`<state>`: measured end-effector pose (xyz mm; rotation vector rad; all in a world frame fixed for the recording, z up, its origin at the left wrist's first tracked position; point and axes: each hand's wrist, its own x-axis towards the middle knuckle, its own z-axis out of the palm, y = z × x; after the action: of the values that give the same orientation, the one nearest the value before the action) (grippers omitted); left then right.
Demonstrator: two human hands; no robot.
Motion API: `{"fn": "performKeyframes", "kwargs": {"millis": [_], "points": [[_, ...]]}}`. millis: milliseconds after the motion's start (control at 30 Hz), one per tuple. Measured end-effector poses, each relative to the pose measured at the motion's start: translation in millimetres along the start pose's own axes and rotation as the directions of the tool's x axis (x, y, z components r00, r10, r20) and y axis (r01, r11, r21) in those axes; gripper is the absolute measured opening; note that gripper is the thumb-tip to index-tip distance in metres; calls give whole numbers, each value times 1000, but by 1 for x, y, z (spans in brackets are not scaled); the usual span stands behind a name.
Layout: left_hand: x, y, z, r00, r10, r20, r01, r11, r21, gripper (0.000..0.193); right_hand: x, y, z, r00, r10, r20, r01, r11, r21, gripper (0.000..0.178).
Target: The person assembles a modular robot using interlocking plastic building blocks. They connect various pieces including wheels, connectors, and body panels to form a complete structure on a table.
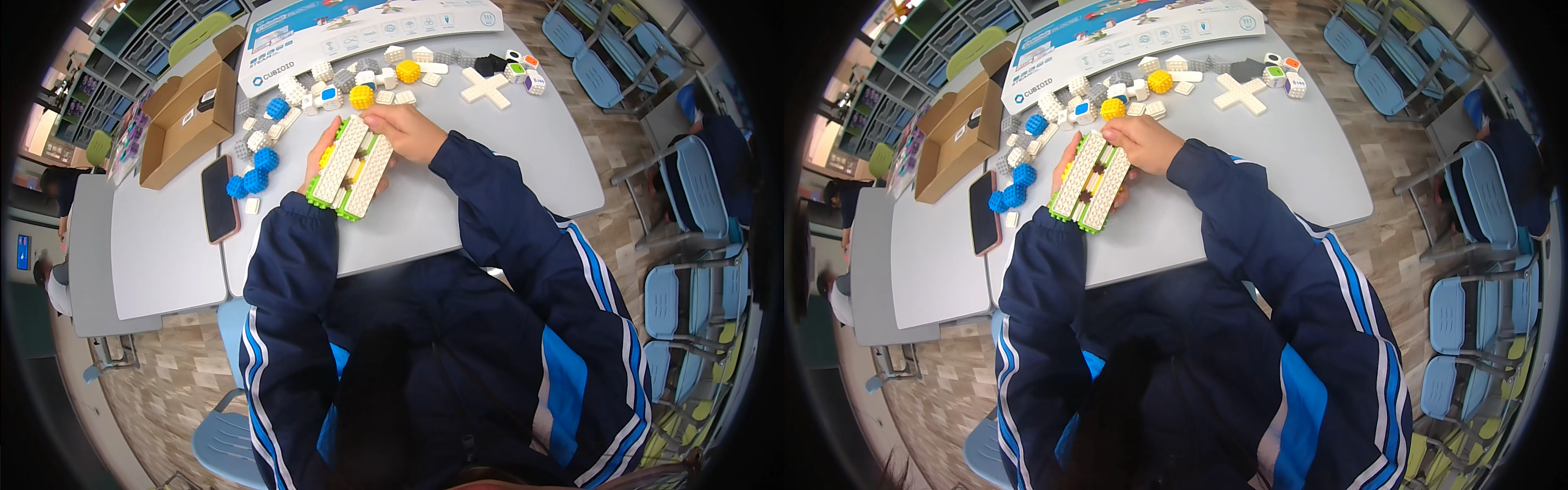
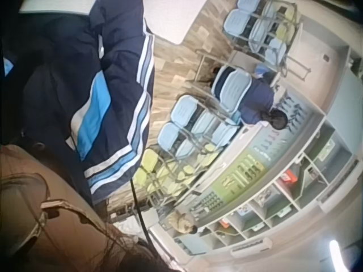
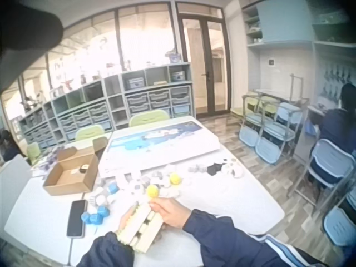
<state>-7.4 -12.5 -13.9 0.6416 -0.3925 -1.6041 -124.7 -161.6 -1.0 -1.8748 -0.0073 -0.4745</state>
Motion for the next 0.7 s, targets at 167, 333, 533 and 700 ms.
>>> {"fn": "performKeyframes", "kwargs": {"millis": [167,333,533,700], "points": [[2,0,-3,1000,11,-15,-11,1000,-17,78,6,19,4,983,-168,-79,160,983,-92,29],[4,1,-13,999,-9,31,9,1000,-1,79,4,14,5,998,-18,-52,19,1000,14,31],[4,1,-11,1000,-11,2,11,1000,4,81,6,21,5,998,-6,-57,8,999,38,32],[5,2,-16,1000,-21,-20,22,1000,10,83,7,26,5,993,-84,-86,84,996,-3,33]]}}
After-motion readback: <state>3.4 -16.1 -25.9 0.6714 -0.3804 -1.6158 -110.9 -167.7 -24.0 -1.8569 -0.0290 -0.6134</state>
